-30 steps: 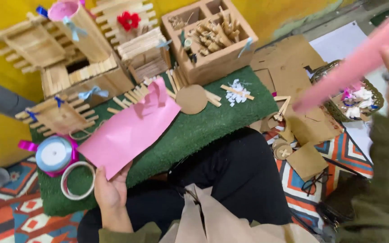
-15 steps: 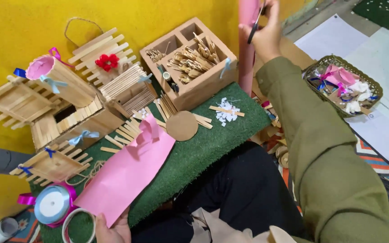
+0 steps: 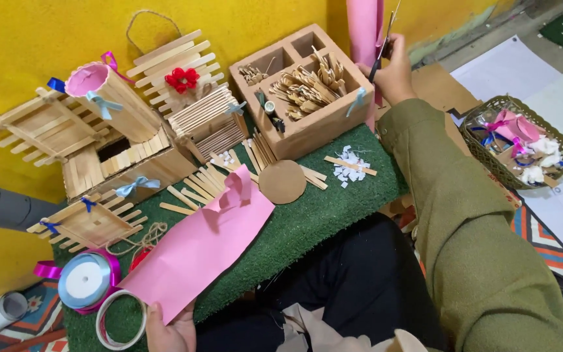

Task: Cutting pink paper into decorative shapes using scissors and marking it with a pencil as part of a craft project.

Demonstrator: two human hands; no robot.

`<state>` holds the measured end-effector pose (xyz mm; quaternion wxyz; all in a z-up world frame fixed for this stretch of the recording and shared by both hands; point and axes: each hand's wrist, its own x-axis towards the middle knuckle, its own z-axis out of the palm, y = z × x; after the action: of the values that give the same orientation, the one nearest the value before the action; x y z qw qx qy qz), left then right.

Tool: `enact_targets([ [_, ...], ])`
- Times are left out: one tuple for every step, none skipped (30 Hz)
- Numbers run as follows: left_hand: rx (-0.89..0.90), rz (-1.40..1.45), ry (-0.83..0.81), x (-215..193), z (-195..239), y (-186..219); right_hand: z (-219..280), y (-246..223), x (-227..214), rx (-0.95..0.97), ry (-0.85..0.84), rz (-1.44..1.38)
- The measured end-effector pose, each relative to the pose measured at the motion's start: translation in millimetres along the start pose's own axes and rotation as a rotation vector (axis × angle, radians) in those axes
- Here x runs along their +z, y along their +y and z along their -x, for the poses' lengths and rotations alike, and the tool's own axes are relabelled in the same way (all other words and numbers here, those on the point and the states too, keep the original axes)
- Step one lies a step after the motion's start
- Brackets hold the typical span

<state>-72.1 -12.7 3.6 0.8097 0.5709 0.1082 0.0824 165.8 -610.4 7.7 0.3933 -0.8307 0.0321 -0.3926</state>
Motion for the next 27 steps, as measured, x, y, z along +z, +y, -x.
enact_targets([
  [0.009, -0.016, -0.006, 3, 3, 3, -1, -4, -2, 0.037, -0.021, 0.047],
  [0.008, -0.014, -0.001, 0, 1, 3, 2, -10, -7, 0.036, -0.027, 0.046],
  [-0.019, 0.012, 0.004, -2, 0, 1, 2, -18, -11, 0.056, -0.058, 0.059],
  [-0.045, 0.038, 0.009, -5, 0, -1, 3, -25, -16, 0.077, -0.089, 0.071],
  [-0.043, 0.044, 0.014, -5, 1, -1, 6, -27, -19, 0.070, -0.093, 0.072],
  [-0.029, 0.055, 0.000, -4, 2, 0, 9, -29, -21, 0.110, -0.088, 0.061],
  [-0.015, 0.065, -0.016, -4, 2, 0, 12, -31, -25, 0.151, -0.082, 0.050],
  [-0.014, 0.071, -0.013, -6, 1, -4, 12, -25, -28, 0.145, -0.084, 0.052],
  [0.004, 0.076, -0.005, -9, 1, -7, 14, -19, -31, 0.112, -0.093, 0.047],
  [0.021, 0.080, 0.002, -13, 1, -11, 16, -12, -33, 0.078, -0.103, 0.042],
  [0.023, 0.082, 0.008, -13, 3, -11, 17, -16, -37, 0.075, -0.107, 0.039],
  [0.035, 0.078, -0.011, -13, 4, -10, 18, -19, -40, 0.072, -0.109, 0.048],
  [0.048, 0.073, -0.029, -13, 5, -9, 19, -22, -41, 0.070, -0.112, 0.055],
  [0.051, 0.073, -0.023, -9, 2, -6, 17, -26, -44, 0.067, -0.116, 0.051],
  [0.009, 0.072, 0.009, -7, 3, -4, 17, -29, -46, 0.080, -0.120, 0.059],
  [-0.033, 0.073, 0.040, -5, 4, -3, 17, -33, -47, 0.093, -0.124, 0.068],
  [-0.028, 0.077, 0.045, -9, 4, -5, 20, -34, -48, 0.086, -0.127, 0.064],
  [-0.012, 0.090, 0.022, -12, 5, -8, 22, -36, -49, 0.001, -0.048, 0.083],
  [0.003, 0.101, -0.002, -15, 4, -9, 24, -38, -51, -0.083, 0.032, 0.101],
  [0.008, 0.104, 0.002, -19, 3, -12, 25, -62, -58, -0.088, 0.031, 0.097],
  [-0.020, 0.095, 0.026, -23, 3, -15, 27, -85, -62, -0.195, 0.099, -0.041],
  [-0.048, 0.087, 0.051, -27, 3, -19, 29, -108, -66, -0.300, 0.167, -0.180],
  [-0.044, 0.089, 0.063, -26, 4, -17, 37, -126, -74, -0.305, 0.158, -0.190],
  [-0.038, 0.121, 0.056, -26, 5, -15, 45, -144, -81, -0.386, 0.151, -0.253],
  [-0.034, 0.153, 0.050, -26, 6, -14, 52, -161, -88, -0.466, 0.142, -0.318],
  [-0.030, 0.157, 0.066, -20, 6, -6, 68, -181, -88, -0.470, 0.130, -0.329],
  [0.009, 0.197, 0.034, -15, 6, 2, 82, -202, -89, -0.423, 0.048, -0.369],
])
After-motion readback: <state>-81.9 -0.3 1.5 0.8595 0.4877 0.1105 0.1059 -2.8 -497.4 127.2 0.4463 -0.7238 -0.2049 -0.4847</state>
